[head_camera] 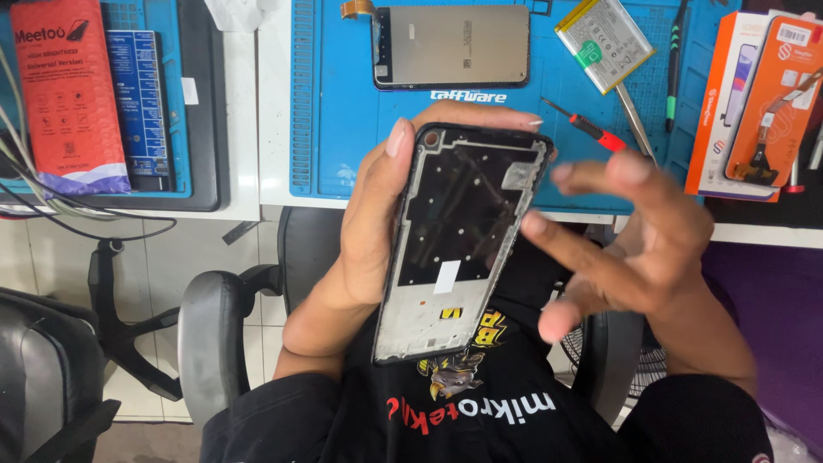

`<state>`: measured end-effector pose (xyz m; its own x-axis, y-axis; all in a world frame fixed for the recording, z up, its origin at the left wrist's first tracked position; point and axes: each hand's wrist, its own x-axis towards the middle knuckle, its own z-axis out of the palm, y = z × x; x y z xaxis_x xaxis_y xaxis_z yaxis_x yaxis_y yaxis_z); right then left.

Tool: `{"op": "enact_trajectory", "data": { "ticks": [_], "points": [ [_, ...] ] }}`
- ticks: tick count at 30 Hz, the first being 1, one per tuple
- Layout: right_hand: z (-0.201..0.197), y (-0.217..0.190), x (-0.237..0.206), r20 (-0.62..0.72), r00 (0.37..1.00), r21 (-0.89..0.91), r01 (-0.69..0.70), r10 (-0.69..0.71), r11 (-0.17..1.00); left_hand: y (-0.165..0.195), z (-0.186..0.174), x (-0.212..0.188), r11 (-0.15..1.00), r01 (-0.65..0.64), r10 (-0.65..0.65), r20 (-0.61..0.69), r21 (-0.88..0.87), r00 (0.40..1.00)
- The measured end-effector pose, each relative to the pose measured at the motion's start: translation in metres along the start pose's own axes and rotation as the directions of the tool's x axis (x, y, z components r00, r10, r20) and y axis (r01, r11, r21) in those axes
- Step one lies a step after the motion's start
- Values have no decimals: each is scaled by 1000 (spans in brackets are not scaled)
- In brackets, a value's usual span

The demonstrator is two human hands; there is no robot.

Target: The person opens a tube of adhesive, then squeezes the adhesive along the edges of a disassembled phone frame, rotating the frame to reach all sides. They wipe the tube nozzle with a tissue and set the frame down on the work mat.

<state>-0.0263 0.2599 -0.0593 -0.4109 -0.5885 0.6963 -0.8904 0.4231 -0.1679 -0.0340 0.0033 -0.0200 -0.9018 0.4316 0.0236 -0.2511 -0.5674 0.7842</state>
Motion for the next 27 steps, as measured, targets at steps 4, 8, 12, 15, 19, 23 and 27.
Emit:
{"op": "enact_trajectory", "data": {
  "ticks": [4,8,12,15,19,23,27],
  "points": [
    [-5,-5,2,-71,997,60,22,-18,998,-4,-2,-1,999,-11,11,1,-47,1000],
    [-12,7,6,-50,995,18,-85,85,996,-4,-1,-2,1000,0,0,14,-6,1000],
    [-8,3,7,23,990,-20,-137,138,990,-2,1,0,1000,30,-30,-7,-5,1000],
    [-4,1,7,36,997,-16,-75,75,997,1,1,1,999,34,-34,-8,-9,999],
    [-9,-11,3,21,1000,27,8,-9,1000,-2,0,2,1000,-20,19,7,20,1000],
    [-15,-3,5,-73,997,12,-28,29,1000,-4,0,1,1000,3,-3,-2,4,1000],
    [-32,13,19,-55,996,-36,-70,68,997,-3,1,3,998,15,-15,14,56,1000]
  ]
}}
